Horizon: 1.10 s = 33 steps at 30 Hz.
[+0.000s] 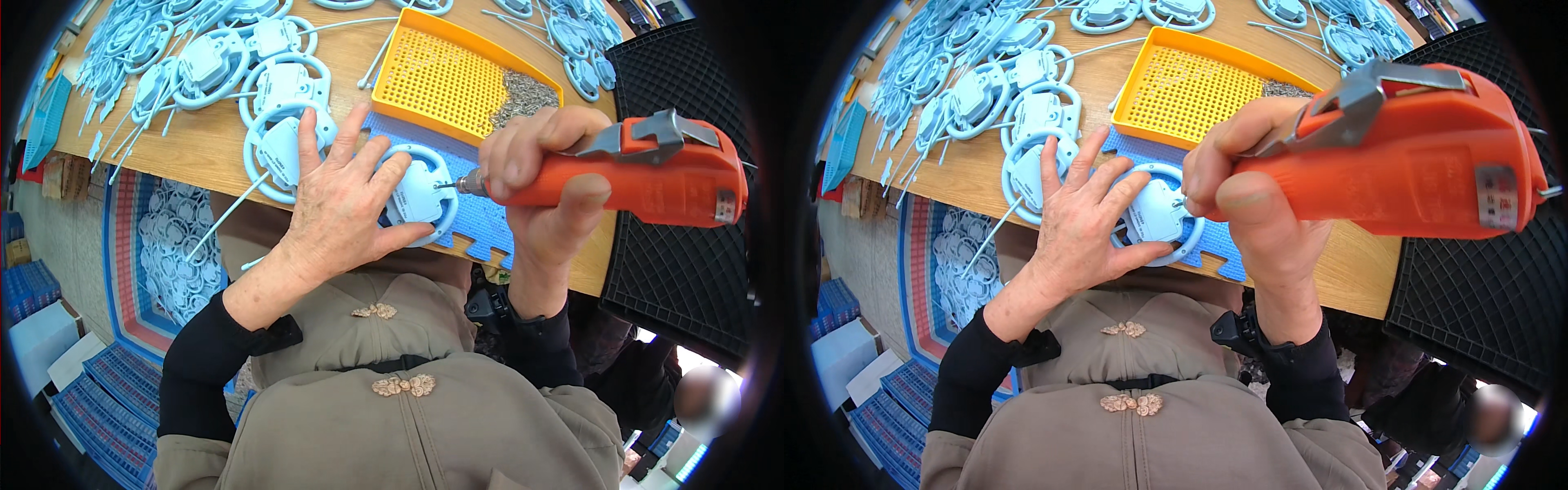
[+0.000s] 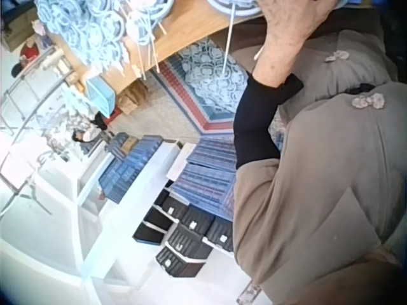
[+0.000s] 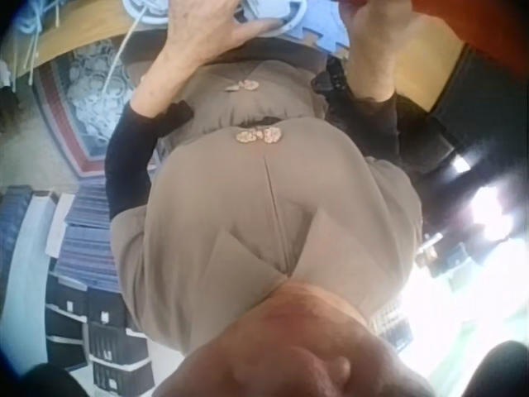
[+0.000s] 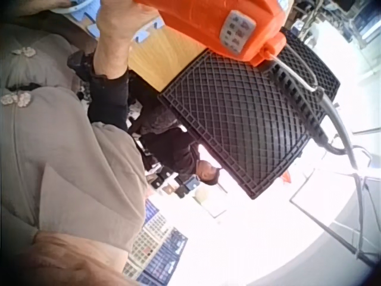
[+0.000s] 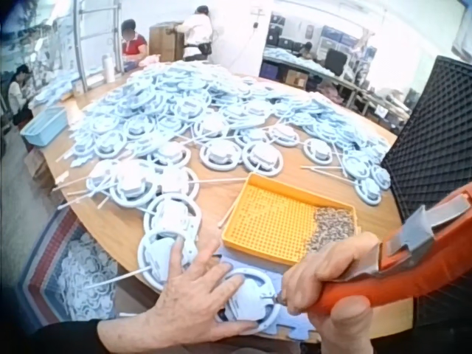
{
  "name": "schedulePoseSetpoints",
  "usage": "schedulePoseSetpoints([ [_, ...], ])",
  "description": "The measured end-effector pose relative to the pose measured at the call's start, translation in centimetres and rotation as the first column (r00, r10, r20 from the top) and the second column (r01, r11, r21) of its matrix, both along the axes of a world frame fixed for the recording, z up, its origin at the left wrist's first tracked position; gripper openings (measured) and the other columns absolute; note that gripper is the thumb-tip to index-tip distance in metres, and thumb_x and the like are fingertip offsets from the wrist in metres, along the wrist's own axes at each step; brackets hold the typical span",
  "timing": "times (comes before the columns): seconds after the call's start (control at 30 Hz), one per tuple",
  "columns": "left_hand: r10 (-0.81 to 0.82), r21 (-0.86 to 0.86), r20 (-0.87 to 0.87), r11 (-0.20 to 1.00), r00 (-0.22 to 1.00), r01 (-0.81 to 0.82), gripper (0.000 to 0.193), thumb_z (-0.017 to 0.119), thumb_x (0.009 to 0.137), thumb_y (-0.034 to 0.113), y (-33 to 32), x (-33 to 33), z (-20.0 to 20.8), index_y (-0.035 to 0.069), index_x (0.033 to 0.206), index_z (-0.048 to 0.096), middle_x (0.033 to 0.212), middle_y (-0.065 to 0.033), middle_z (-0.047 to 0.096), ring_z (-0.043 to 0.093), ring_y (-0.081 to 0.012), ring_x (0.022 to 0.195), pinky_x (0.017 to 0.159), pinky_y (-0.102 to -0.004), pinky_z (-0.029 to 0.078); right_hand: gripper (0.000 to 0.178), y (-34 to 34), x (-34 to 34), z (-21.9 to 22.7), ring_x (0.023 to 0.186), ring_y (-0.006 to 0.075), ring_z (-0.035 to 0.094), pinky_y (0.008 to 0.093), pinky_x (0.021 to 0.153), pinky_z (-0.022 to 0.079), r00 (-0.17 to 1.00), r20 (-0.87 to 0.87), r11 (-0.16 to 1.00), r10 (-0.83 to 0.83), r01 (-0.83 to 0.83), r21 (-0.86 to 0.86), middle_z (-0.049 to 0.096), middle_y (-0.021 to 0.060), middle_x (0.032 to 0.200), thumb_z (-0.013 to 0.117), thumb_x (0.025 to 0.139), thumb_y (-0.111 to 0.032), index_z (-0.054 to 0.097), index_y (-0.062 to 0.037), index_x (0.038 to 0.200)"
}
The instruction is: Assembling circular blue plastic components using an electric screwdriver.
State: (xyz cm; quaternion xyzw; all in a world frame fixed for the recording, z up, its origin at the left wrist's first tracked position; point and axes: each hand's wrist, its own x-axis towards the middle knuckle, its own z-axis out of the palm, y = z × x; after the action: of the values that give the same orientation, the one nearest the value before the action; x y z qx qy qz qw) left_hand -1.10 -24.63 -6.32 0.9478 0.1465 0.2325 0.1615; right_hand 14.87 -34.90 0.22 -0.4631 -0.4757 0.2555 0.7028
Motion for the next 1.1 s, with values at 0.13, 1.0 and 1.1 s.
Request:
schedulePoseSetpoints([
  [0.13,0.01,0.011,-0.015,1.0,1.0,-0.009,0.069,0.079,0.06,0.052,0.0,0.2,0.1,0.008,0.11,0.064,0.112,-0.0102,0.059,0.039,-0.0356,0.131,0.108,-0.0651,0.009,0.051,0.4,-0.4,0.5,0.054,0.0143,0.051,0.0302,0.054,0.044,0.996,0.089,0.998,0.019,-0.013,-0.068,0.052,0.003,0.068,0.064,0.085,-0.055,0.049,-0.008,0.099],
  [1.0,0.436,0.074,-0.063,0.899,0.898,-0.432,0.084,0.084,0.062,0.03,3.2,-5.3,0.3,0.009,0.133,0.045,0.134,-0.0118,0.044,0.025,-0.0398,0.139,0.104,-0.0705,0.01,0.036,11.2,7.9,-1.9,0.062,0.0166,0.057,0.0349,0.065,0.048,0.994,-0.086,0.973,-0.07,0.087,0.213,0.06,0.0057,0.07,0.071,0.085,-0.036,0.057,-0.0052,0.098],
  [1.1,0.366,0.072,-0.007,0.928,0.93,-0.365,0.081,0.083,0.063,0.028,3.5,-5.7,-0.4,0.009,0.133,0.045,0.133,-0.0102,0.046,0.029,-0.0382,0.138,0.105,-0.0693,0.01,0.035,11.6,8.6,-2.3,0.063,0.0164,0.058,0.035,0.066,0.049,0.995,-0.08,0.977,-0.057,0.073,0.201,0.061,0.0053,0.071,0.072,0.085,-0.035,0.057,-0.0061,0.098],
])
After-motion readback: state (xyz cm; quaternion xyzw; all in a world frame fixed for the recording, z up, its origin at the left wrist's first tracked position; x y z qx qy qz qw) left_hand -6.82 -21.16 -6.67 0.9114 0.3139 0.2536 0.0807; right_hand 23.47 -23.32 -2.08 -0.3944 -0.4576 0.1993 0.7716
